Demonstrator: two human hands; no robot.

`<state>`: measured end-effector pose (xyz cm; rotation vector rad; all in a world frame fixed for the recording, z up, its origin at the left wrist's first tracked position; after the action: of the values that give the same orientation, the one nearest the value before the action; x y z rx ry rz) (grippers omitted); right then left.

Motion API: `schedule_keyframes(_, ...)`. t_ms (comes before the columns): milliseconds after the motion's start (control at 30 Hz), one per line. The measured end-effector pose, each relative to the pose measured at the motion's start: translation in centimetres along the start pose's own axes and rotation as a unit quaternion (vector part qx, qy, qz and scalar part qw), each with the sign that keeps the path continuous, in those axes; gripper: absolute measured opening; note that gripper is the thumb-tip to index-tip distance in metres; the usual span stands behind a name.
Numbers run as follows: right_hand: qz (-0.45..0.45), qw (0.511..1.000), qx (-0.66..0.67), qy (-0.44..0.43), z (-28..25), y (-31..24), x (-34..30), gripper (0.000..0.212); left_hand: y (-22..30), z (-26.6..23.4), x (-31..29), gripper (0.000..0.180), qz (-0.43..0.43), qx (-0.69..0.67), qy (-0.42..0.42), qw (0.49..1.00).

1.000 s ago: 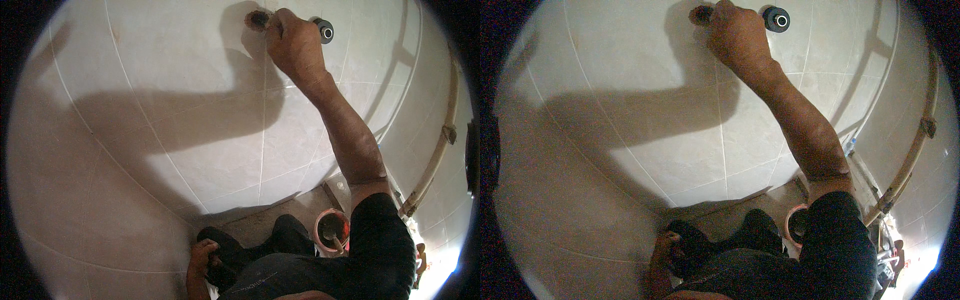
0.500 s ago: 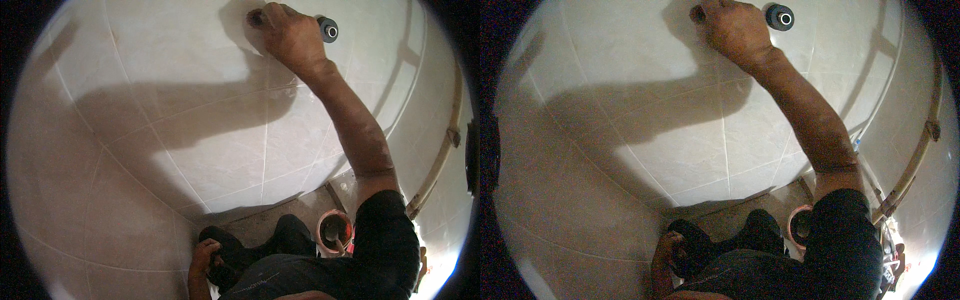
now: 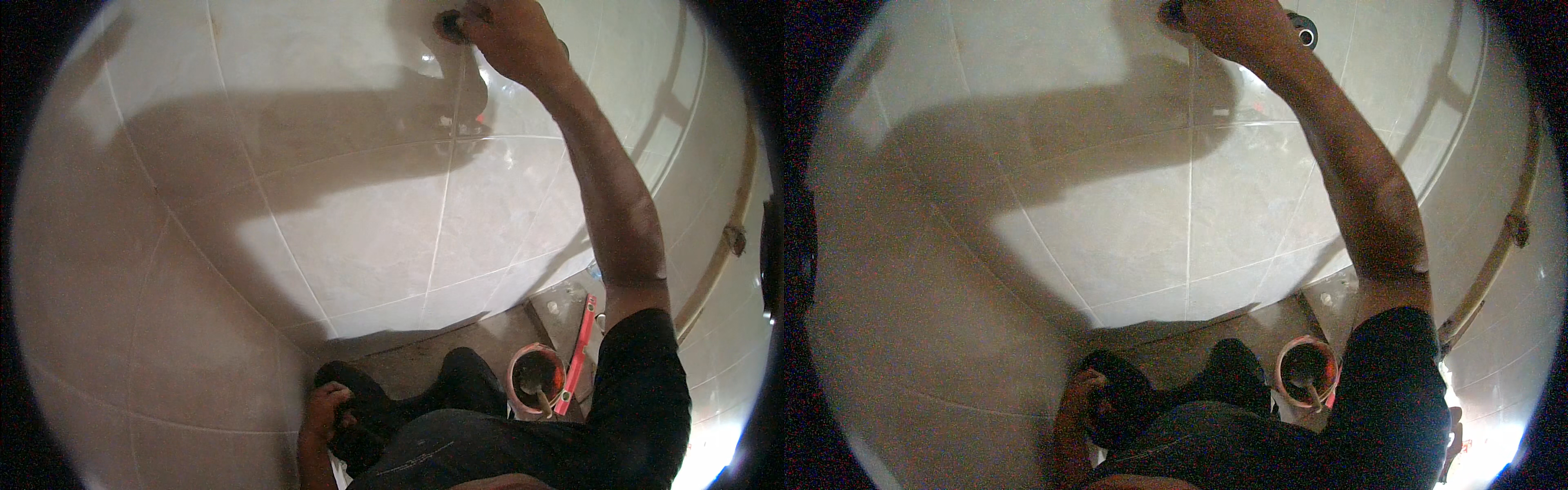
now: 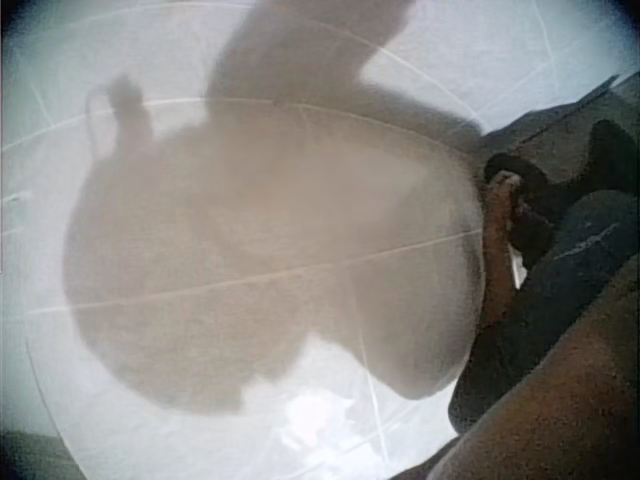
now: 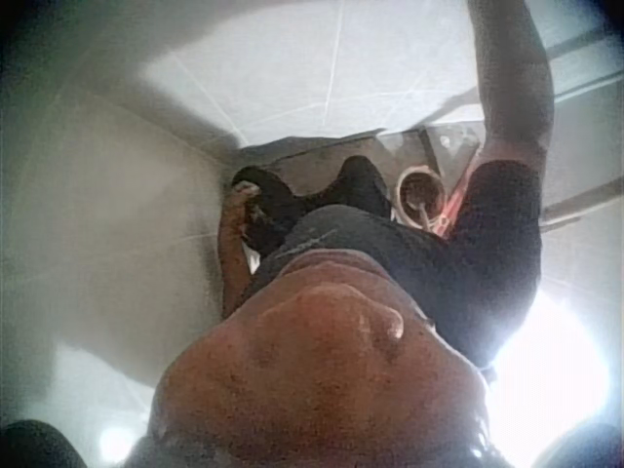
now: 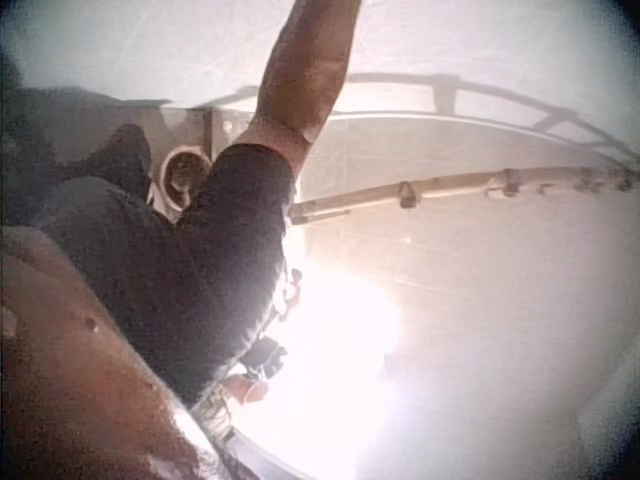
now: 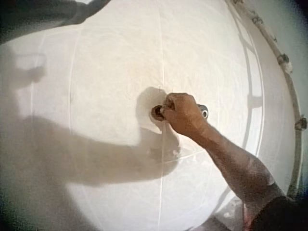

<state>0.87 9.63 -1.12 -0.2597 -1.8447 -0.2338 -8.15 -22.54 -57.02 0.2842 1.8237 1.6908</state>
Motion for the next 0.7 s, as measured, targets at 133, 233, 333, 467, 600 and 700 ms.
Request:
schedule_keyframes(133, 0.027, 0.994, -0.098, 0.033, 1.2, 0.9, 0.0, 0.018, 2.6, 0.6, 0.0, 0.011, -0.054, 0.006, 0.006, 0.999)
schedule_keyframes(233, -0.011, 0.995, 0.004, 0.099, 2.2, 1.6, 0.2, 0.017, 3.0, 0.5, 0.1, 0.012, -0.008, 0.055, -0.001, 0.998)
schedule_keyframes(333, -0.071, 0.988, -0.020, 0.139, 1.9, 1.8, 0.5, 0.018, 3.4, 0.7, 0.4, 0.012, -0.032, 0.042, 0.003, 0.999)
schedule_keyframes(467, -0.112, 0.986, -0.029, 0.122, 2.6, 1.3, 1.5, 0.017, 4.1, 1.3, -0.5, 0.013, -0.127, -0.010, 0.034, 0.991)
schedule_keyframes(600, -0.067, 0.989, 0.039, 0.122, 1.5, 2.0, 1.5, 0.018, 4.4, 1.4, -0.6, 0.015, -0.137, -0.013, 0.052, 0.989)
schedule_keyframes(700, -0.202, 0.967, -0.131, 0.089, 3.7, 0.6, 1.2, 0.019, 4.0, 1.6, -0.4, 0.017, -0.131, -0.025, 0.042, 0.990)
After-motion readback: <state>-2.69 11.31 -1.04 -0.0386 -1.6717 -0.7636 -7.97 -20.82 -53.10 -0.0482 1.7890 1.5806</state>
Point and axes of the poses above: each hand's wrist, its own x-axis towards the middle knuckle, its own z-axis out of the palm, y = z × x, the point moved 7 cm from there along x, towards the middle knuckle, and after that the axes turned 12 degrees about y, right-handed, at the moved point
